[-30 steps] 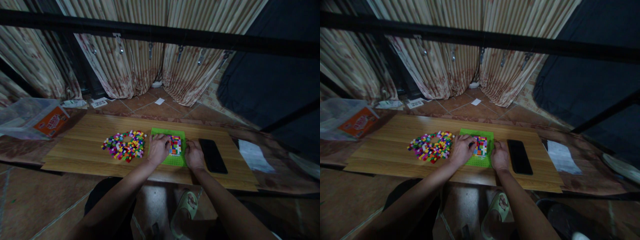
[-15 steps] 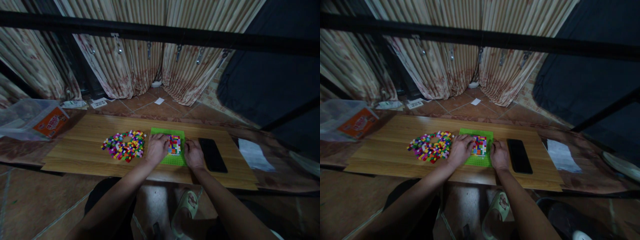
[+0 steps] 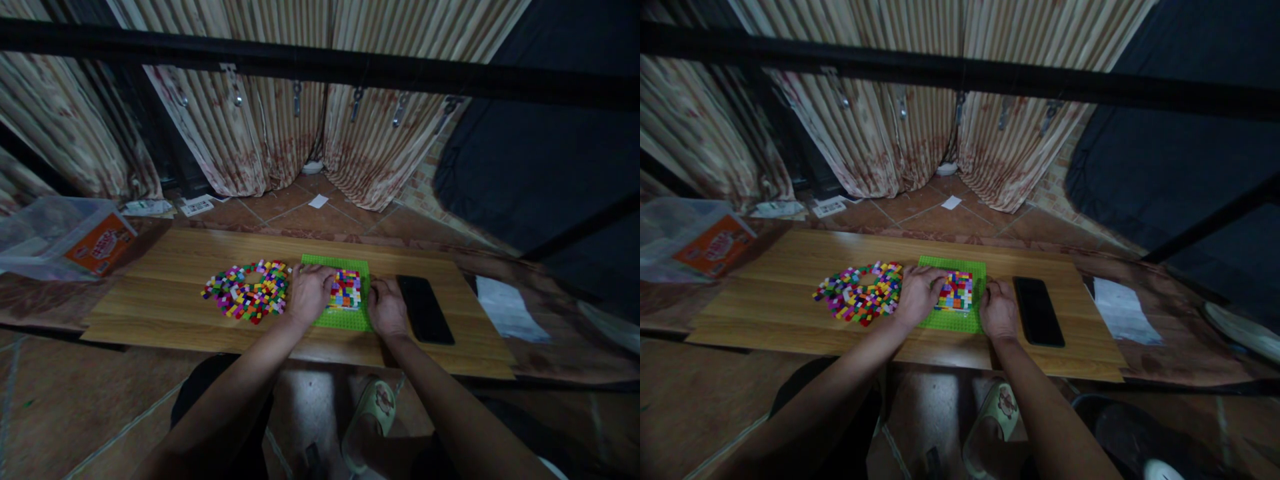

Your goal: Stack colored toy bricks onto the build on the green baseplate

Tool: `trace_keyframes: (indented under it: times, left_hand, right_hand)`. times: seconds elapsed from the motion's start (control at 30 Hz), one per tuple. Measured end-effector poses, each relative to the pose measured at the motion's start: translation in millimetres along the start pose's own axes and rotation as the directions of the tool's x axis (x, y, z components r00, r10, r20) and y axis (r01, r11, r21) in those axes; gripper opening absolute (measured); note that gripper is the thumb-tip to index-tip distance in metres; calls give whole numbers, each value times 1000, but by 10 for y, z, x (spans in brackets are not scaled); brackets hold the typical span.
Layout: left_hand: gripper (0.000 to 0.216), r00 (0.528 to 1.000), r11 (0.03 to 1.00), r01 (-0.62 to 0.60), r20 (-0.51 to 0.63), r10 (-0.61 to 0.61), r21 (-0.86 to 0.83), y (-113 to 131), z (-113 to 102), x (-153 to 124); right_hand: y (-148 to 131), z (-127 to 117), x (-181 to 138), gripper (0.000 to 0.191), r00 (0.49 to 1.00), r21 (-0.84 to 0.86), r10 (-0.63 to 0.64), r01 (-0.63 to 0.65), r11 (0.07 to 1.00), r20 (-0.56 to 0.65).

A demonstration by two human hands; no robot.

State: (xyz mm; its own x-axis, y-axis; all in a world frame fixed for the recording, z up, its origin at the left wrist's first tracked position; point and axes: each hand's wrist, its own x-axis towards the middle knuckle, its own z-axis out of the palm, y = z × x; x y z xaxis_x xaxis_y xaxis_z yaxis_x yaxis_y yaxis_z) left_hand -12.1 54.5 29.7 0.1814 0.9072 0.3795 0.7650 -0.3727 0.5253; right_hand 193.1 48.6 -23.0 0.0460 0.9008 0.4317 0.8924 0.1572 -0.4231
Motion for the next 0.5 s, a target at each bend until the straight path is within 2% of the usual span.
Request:
trace_keyframes:
  times: [0.1,0.23,0.5]
  left_hand:
    - [21,1000,1000,8,-15,-8,-1,5,8,-2]
    - [18,994,994,100,-28,-102,-48,20,32,11]
    - [13,968,941,222,-61,-244,-255,-6,100,66]
  right_hand:
    - [-2,2,0,22,1000,-8,5,-5,1000,-4]
    - [-6,1,-3,22,1000,-3,-2,2,1000,-3]
    - [-5,2,1,23,1000,19,1,-1,1000,-14]
